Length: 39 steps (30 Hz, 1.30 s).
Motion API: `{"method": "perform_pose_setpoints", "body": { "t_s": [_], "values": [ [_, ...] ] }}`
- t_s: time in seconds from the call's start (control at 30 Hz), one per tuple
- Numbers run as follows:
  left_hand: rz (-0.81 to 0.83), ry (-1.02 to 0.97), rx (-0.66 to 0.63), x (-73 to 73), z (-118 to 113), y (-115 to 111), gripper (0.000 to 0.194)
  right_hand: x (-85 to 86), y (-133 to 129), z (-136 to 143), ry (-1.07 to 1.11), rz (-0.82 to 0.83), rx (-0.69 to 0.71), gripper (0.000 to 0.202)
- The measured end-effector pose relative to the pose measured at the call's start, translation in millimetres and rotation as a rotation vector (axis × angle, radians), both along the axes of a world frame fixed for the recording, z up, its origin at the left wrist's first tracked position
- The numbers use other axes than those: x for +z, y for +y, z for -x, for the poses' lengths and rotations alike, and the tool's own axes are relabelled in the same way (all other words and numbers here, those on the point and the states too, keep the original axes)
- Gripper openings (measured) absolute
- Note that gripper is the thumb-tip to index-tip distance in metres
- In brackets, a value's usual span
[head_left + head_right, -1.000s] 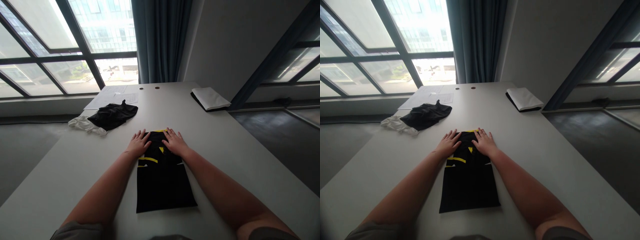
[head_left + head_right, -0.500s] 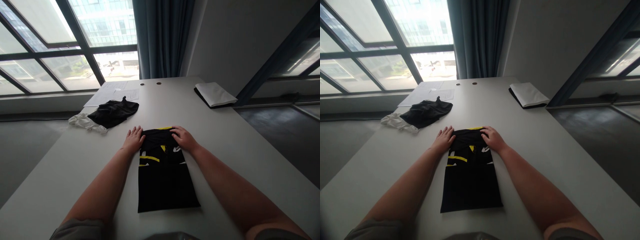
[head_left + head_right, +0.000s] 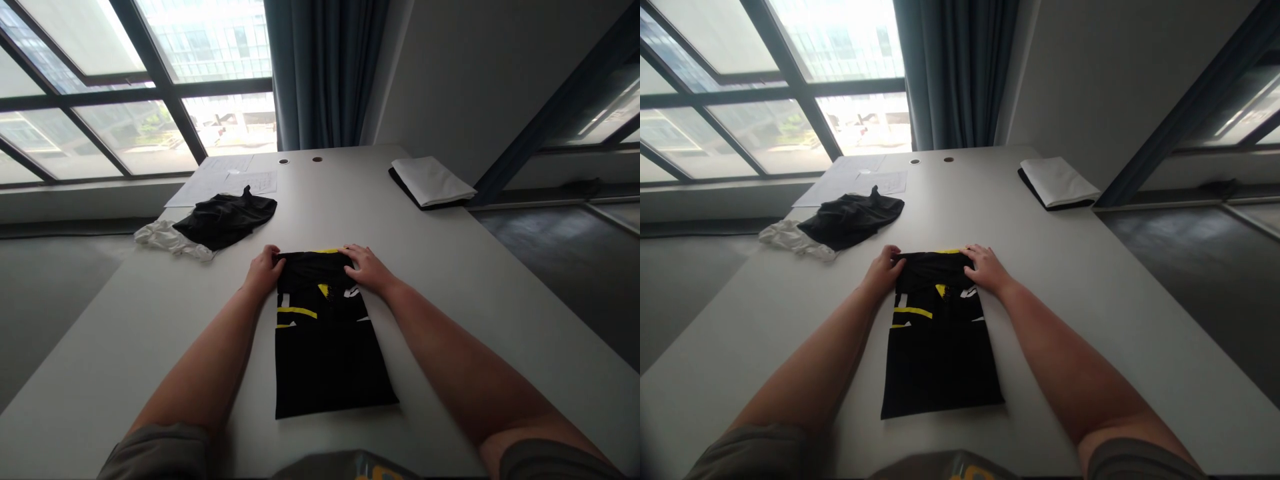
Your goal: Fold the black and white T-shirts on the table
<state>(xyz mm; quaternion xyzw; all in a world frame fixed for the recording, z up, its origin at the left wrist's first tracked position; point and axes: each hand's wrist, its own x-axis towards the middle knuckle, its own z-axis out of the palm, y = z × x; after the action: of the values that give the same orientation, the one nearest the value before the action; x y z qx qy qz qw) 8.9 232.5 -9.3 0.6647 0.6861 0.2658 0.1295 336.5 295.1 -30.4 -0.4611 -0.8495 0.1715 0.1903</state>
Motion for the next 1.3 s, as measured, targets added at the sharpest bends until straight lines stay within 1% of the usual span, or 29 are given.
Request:
{"method": "perform_pose_setpoints", "body": {
  "t_s": [0.1, 0.17, 0.23, 0.3, 0.37, 0.47, 0.53, 0.63, 0.7, 0.73, 0.8, 0.83, 0.87, 0.9, 0.97, 1.0, 1.07, 1.13, 1.17, 1.23, 1.3],
  "values": [
    [-0.121, 0.174, -0.065, 5.8, -10.2, -6.5, 0.038, 5.1, -4.2, 1.5, -0.02, -0.056, -0.007, 0.056],
    [-0.167, 0.274, -0.157, 7.2, -20.9, -13.3, 0.041, 9.0, -9.7, 5.1, -0.034, -0.115, 0.025, 0.056],
    [-0.119, 0.351, -0.252, 4.8, -32.0, -20.3, 0.047, 11.4, -15.5, 10.2, -0.081, -0.134, 0.082, 0.058],
    [-0.008, 0.411, -0.297, 0.0, -40.6, -25.3, 0.056, 11.4, -19.7, 15.6, -0.169, -0.078, 0.123, 0.061],
    [0.082, 0.44, -0.287, -4.5, -45.0, -27.6, 0.062, 9.7, -21.2, 19.5, -0.252, 0.001, 0.13, 0.065],
    [0.13, 0.44, -0.252, -6.6, -43.7, -28.2, 0.065, 8.4, -20.4, 19.8, -0.281, 0.041, 0.126, 0.065],
    [0.149, 0.426, -0.229, -5.7, -37.6, -29.9, 0.066, 10.6, -22.1, 14.7, -0.233, 0.031, 0.126, 0.063],
    [0.183, 0.382, -0.189, -2.6, -18.3, -41.5, 0.065, 19.7, -37.0, -2.4, -0.05, -0.033, 0.159, 0.054],
    [0.187, 0.334, -0.159, 1.4, -0.3, -59.9, 0.062, 28.7, -59.0, -19.0, 0.103, -0.099, 0.215, 0.044],
    [0.174, 0.306, -0.161, 4.3, 8.5, -73.3, 0.061, 33.5, -73.9, -28.1, 0.165, -0.123, 0.249, 0.039],
    [0.093, 0.249, -0.243, 11.7, 21.2, -108.3, 0.059, 42.2, -109.6, -45.8, 0.227, -0.109, 0.332, 0.032],
    [0.035, 0.223, -0.326, 15.9, 23.6, -128.9, 0.058, 45.3, -129.1, -53.5, 0.238, -0.084, 0.38, 0.031],
    [-0.018, 0.201, -0.419, 19.9, 23.0, -150.3, 0.055, 47.2, -148.6, -60.0, 0.24, -0.059, 0.441, 0.035],
    [-0.061, 0.177, -0.503, 23.6, 19.3, -171.2, 0.051, 47.7, -166.9, -65.2, 0.233, -0.03, 0.506, 0.043],
    [-0.06, 0.152, -0.648, 28.9, 5.6, -206.5, 0.051, 44.7, -196.7, -71.5, 0.19, 0.013, 0.597, 0.058],
    [-0.048, 0.155, -0.697, 30.1, -2.5, -219.0, 0.052, 41.5, -207.0, -73.0, 0.16, 0.022, 0.616, 0.062],
    [-0.058, 0.173, -0.756, 29.3, -16.3, -232.3, 0.042, 33.6, -218.2, -73.9, 0.127, -0.008, 0.594, 0.059],
    [-0.114, 0.2, -0.761, 24.1, -23.0, -233.4, 0.026, 26.0, -220.1, -73.6, 0.136, -0.077, 0.544, 0.056],
    [-0.154, 0.212, -0.753, 20.4, -23.7, -231.6, 0.024, 23.2, -219.4, -73.1, 0.141, -0.108, 0.528, 0.058],
    [-0.223, 0.231, -0.739, 12.3, -22.0, -227.7, 0.033, 19.7, -217.9, -71.7, 0.137, -0.142, 0.524, 0.063],
    [-0.255, 0.243, -0.712, 5.8, -20.5, -225.9, 0.043, 18.8, -218.0, -69.3, 0.125, -0.149, 0.496, 0.067]
  ]
}}
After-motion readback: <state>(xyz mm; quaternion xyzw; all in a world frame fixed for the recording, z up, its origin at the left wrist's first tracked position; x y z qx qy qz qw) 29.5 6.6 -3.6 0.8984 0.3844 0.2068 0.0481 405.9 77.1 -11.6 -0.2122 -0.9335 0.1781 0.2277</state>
